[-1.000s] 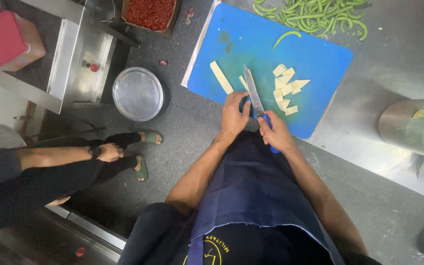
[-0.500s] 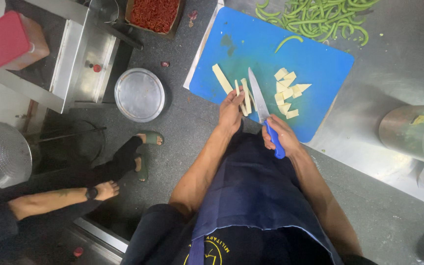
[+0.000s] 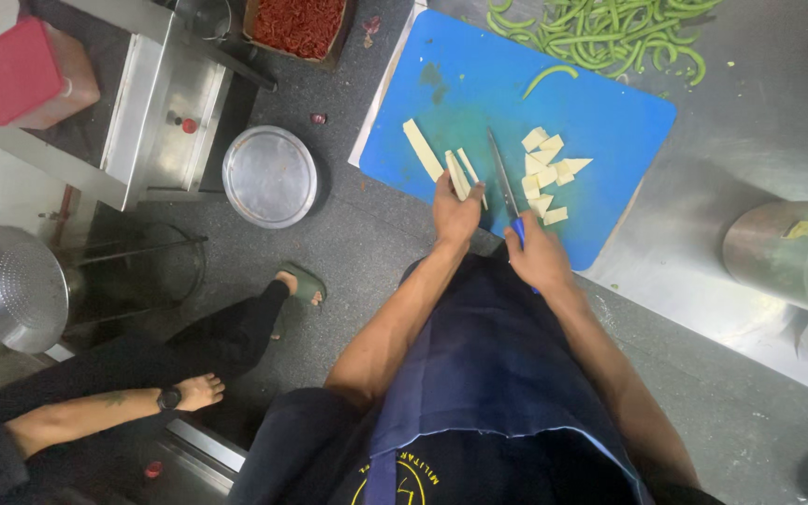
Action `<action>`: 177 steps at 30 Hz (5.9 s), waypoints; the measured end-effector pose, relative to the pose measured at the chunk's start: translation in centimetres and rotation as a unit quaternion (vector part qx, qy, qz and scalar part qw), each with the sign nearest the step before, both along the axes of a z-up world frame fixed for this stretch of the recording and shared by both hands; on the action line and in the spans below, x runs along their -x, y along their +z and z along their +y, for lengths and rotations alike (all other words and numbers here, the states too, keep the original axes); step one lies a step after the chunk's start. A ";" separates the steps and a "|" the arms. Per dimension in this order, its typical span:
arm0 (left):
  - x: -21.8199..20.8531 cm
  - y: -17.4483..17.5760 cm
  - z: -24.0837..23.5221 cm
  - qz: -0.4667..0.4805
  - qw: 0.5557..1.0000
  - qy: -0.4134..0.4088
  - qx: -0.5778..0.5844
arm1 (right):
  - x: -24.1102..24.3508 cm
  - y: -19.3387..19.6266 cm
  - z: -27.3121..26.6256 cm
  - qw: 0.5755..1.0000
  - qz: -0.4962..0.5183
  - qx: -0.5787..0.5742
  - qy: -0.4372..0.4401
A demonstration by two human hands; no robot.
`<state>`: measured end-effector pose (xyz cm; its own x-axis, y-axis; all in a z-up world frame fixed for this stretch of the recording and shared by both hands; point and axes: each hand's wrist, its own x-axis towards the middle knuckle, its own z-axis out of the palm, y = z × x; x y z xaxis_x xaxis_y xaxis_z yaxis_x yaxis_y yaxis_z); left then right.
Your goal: The person uses a knife to cut white vegetable sticks into small cubes on a blue cutting board. The chopped pieces accumulate on the board as the person continues dicing.
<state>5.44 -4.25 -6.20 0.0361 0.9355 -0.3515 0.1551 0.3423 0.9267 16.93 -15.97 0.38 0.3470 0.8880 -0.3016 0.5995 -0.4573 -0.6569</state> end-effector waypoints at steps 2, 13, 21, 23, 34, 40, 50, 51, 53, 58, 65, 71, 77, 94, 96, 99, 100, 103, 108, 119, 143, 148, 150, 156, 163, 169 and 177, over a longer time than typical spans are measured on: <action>-0.8 1.1 -0.1 0.096 0.994 -0.035 -0.033 | 0.6 0.2 -0.5 0.999 0.002 0.041 0.010; -3.5 5.8 0.7 0.278 0.936 -0.140 -0.165 | -1.6 1.7 -2.6 0.991 0.106 0.066 -0.057; -0.7 6.1 2.9 0.277 0.866 -0.306 -0.283 | -3.1 1.8 -4.0 0.997 -0.049 0.064 -0.021; -0.4 5.9 4.1 0.238 0.885 -0.306 -0.256 | -3.6 2.3 -4.0 0.994 -0.079 0.078 -0.020; -1.0 4.9 7.3 0.222 0.897 -0.271 -0.270 | -2.4 2.9 -2.9 0.990 -0.137 0.028 0.009; 0.1 7.1 5.4 0.212 0.872 -0.334 -0.290 | -2.1 2.3 -1.4 0.990 -0.137 -0.008 0.036; 0.9 7.5 5.1 0.248 0.819 -0.427 -0.290 | -2.4 3.3 -1.6 0.991 -0.123 0.020 0.039; 1.0 7.7 5.2 0.246 0.817 -0.431 -0.294 | -2.3 3.2 -1.5 0.991 -0.122 0.028 0.041; 1.4 8.0 5.2 0.233 0.820 -0.425 -0.304 | -2.0 3.3 -1.5 0.991 -0.120 0.045 0.047; 2.6 7.6 4.5 0.245 0.810 -0.419 -0.331 | -1.6 3.1 -2.5 0.994 -0.102 0.017 0.036; 2.1 5.7 4.2 0.199 0.812 -0.397 -0.379 | -1.6 3.4 -2.3 0.993 -0.117 0.013 0.023; 1.5 5.1 4.3 0.210 0.802 -0.390 -0.401 | -1.2 4.4 -1.9 0.989 -0.129 0.064 0.047; 1.6 5.1 4.1 0.209 0.807 -0.382 -0.398 | -0.7 2.9 -2.4 0.979 -0.145 0.122 0.071; 1.9 4.9 4.4 0.195 0.819 -0.372 -0.391 | -0.2 2.2 -2.7 0.984 -0.125 0.115 0.056; 2.2 4.8 4.6 0.191 0.823 -0.366 -0.390 | 0.0 1.5 -2.3 0.985 -0.128 0.100 0.059; 2.3 4.8 4.0 0.181 0.830 -0.375 -0.371 | -0.1 0.8 -2.0 0.985 -0.140 0.079 0.057; 2.2 4.9 3.9 0.177 0.832 -0.379 -0.364 | -0.3 0.7 -1.9 0.985 -0.144 0.078 0.060; 2.4 5.5 4.4 0.191 0.828 -0.356 -0.389 | -0.3 0.9 -1.3 0.987 -0.141 0.061 0.053; 3.2 5.5 3.9 0.179 0.837 -0.370 -0.361 | 0.6 1.9 -2.7 0.985 -0.140 0.076 0.071; 3.4 6.0 4.3 0.186 0.833 -0.366 -0.370 | 1.0 1.4 -1.4 0.986 -0.147 0.066 0.034; 4.3 5.9 4.4 0.191 0.841 -0.370 -0.346 | 1.8 1.4 -2.2 0.990 -0.122 0.032 0.059; 4.5 6.4 3.4 0.200 0.841 -0.356 -0.355 | 1.9 1.7 -2.3 0.990 -0.116 0.057 0.046; 4.4 6.6 3.7 0.200 0.845 -0.346 -0.355 | 1.6 1.7 -1.9 0.990 -0.126 0.042 0.041; 5.0 6.3 3.0 0.210 0.844 -0.348 -0.350 | 2.2 1.4 -3.1 0.988 -0.137 -0.010 0.077; 5.3 6.9 2.8 0.220 0.845 -0.336 -0.352 | 2.4 0.9 -2.3 0.992 -0.113 0.033 0.054; 6.0 6.9 2.6 0.220 0.842 -0.321 -0.373 | 3.1 1.2 -2.8 0.988 -0.119 0.060 0.076; 6.0 6.0 2.8 0.221 0.842 -0.332 -0.362 | 3.1 1.6 -1.1 0.991 -0.106 0.059 0.059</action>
<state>-0.53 -1.42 -0.24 0.6516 0.7353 0.1865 0.4746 -0.5870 0.6559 13.84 -17.09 1.99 0.3086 0.8894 -0.3374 0.7723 -0.4413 -0.4569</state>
